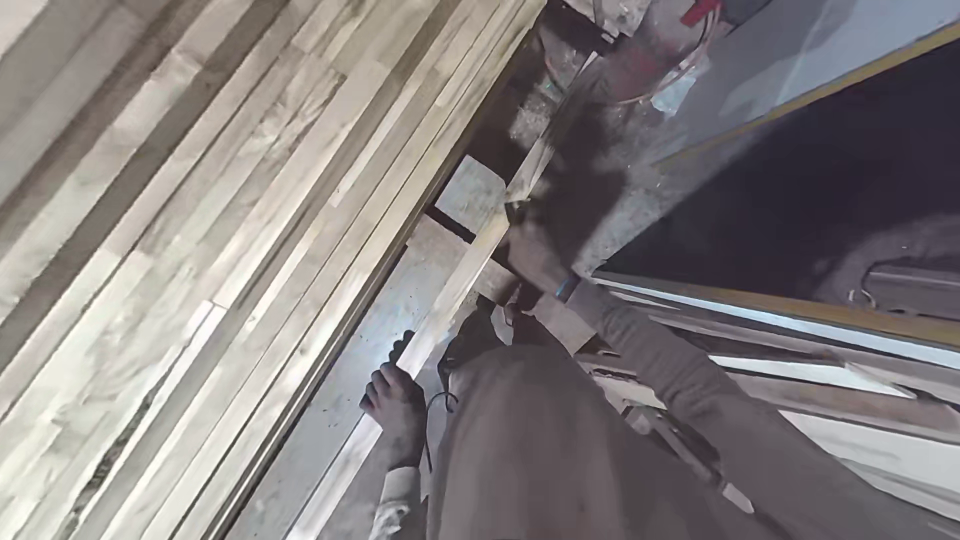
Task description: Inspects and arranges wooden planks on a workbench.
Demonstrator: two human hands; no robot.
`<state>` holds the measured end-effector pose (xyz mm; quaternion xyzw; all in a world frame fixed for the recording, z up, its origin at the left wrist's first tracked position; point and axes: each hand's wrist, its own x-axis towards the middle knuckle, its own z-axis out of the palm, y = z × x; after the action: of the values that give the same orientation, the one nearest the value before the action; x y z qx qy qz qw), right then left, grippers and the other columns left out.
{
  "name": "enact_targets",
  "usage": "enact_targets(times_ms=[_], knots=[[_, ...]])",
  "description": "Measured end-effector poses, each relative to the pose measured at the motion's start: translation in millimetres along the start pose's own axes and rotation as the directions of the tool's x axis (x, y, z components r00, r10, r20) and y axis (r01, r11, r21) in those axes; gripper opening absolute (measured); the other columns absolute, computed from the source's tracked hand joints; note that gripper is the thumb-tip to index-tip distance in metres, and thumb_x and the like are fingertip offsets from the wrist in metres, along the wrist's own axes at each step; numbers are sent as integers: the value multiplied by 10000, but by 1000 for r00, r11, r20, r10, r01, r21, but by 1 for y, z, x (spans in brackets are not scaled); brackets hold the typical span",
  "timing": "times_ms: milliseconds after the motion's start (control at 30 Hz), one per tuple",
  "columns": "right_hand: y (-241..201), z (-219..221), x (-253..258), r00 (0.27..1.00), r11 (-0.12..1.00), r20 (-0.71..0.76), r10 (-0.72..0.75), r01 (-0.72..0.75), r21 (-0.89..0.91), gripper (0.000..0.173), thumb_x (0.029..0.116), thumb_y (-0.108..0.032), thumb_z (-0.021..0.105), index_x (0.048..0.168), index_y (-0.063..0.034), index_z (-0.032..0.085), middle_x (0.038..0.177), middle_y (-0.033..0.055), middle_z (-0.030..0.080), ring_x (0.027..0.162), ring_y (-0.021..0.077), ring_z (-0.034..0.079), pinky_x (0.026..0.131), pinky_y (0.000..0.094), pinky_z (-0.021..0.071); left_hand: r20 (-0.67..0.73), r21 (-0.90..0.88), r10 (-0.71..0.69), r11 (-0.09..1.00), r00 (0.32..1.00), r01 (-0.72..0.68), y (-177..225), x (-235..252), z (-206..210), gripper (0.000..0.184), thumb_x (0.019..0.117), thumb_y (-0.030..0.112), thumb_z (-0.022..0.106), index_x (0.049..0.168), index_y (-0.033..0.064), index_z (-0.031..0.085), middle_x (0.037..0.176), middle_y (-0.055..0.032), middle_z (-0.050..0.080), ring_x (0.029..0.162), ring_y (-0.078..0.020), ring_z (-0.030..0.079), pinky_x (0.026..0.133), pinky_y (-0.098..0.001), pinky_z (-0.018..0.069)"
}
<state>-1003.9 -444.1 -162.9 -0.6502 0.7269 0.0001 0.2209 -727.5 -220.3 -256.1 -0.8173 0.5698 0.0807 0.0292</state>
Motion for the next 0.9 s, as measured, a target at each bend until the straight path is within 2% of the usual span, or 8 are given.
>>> enact_targets(times_ms=[33, 167, 267, 400, 467, 633, 733, 900], knots=[[-20, 8, -30, 994, 999, 111, 19, -15, -35, 265, 957, -112, 626, 1189, 14, 641, 1189, 276, 610, 942, 397, 687, 739, 525, 601, 7, 9, -11, 1000, 1000, 11, -2, -4, 0, 291, 955, 44, 567, 1226, -59, 592, 1140, -311, 640, 1081, -498, 637, 912, -681, 471], [-60, 9, -78, 901, 998, 430, -63, 58, 26, 331, 950, -58, 595, 1254, 64, 639, 1331, 322, 568, 1177, 435, 618, 960, 535, 534, -12, 8, 26, 1000, 1000, -26, -1, -2, -5, 278, 940, 51, 557, 1191, -63, 598, 1108, -309, 630, 1061, -514, 625, 842, -666, 493], [-31, -3, -60, 967, 983, 245, -68, 23, 184, 612, 902, -134, 684, 1482, -88, 493, 1360, 244, 579, 1116, 376, 656, 907, 533, 563, 105, -2, 41, 999, 994, -41, -5, -2, -12, 394, 932, 72, 597, 1300, -62, 562, 1200, -315, 613, 1127, -511, 602, 891, -662, 479], [13, 7, -26, 995, 990, -87, -50, 61, 130, 666, 1006, -154, 633, 1607, -187, 347, 1497, 250, 430, 1012, 381, 684, 785, 495, 613, 251, -34, 5, 999, 968, 3, -4, 12, -30, 488, 884, 66, 661, 1351, -27, 550, 1196, -290, 638, 1131, -497, 613, 891, -671, 483], [22, 34, -28, 988, 996, -125, -93, 91, -21, 672, 947, -58, 637, 1575, -123, 407, 1481, 275, 439, 874, 370, 705, 691, 473, 622, 330, -38, -22, 999, 944, 37, -2, 16, -39, 502, 914, 86, 667, 1389, -9, 536, 1232, -287, 639, 1167, -492, 609, 923, -676, 475], [3, -10, -20, 1000, 1000, 27, 4, -4, 2, 543, 978, -46, 568, 1503, 14, 442, 1347, 323, 504, 941, 406, 687, 793, 494, 599, 168, 79, -19, 997, 986, 5, 3, 4, -24, 421, 920, 89, 661, 1313, -39, 577, 1193, -285, 650, 1145, -474, 627, 909, -628, 503], [0, -36, 6, 1000, 998, -19, -2, 4, 60, 234, 933, -49, 663, 1150, 38, 661, 1141, 287, 606, 969, 421, 657, 774, 544, 581, 10, 120, 17, 993, 1000, -18, 4, -5, -13, 311, 948, 95, 608, 1231, -32, 616, 1132, -284, 642, 1088, -475, 633, 857, -630, 516], [-56, -12, -61, 897, 991, 427, -115, 133, -13, 227, 970, -8, 536, 1132, 53, 682, 1152, 297, 645, 1099, 457, 635, 896, 589, 533, -44, 238, 68, 970, 997, -56, 6, -2, -13, 303, 935, 151, 636, 1190, -12, 656, 1210, -300, 608, 1133, -493, 611, 875, -628, 515]])
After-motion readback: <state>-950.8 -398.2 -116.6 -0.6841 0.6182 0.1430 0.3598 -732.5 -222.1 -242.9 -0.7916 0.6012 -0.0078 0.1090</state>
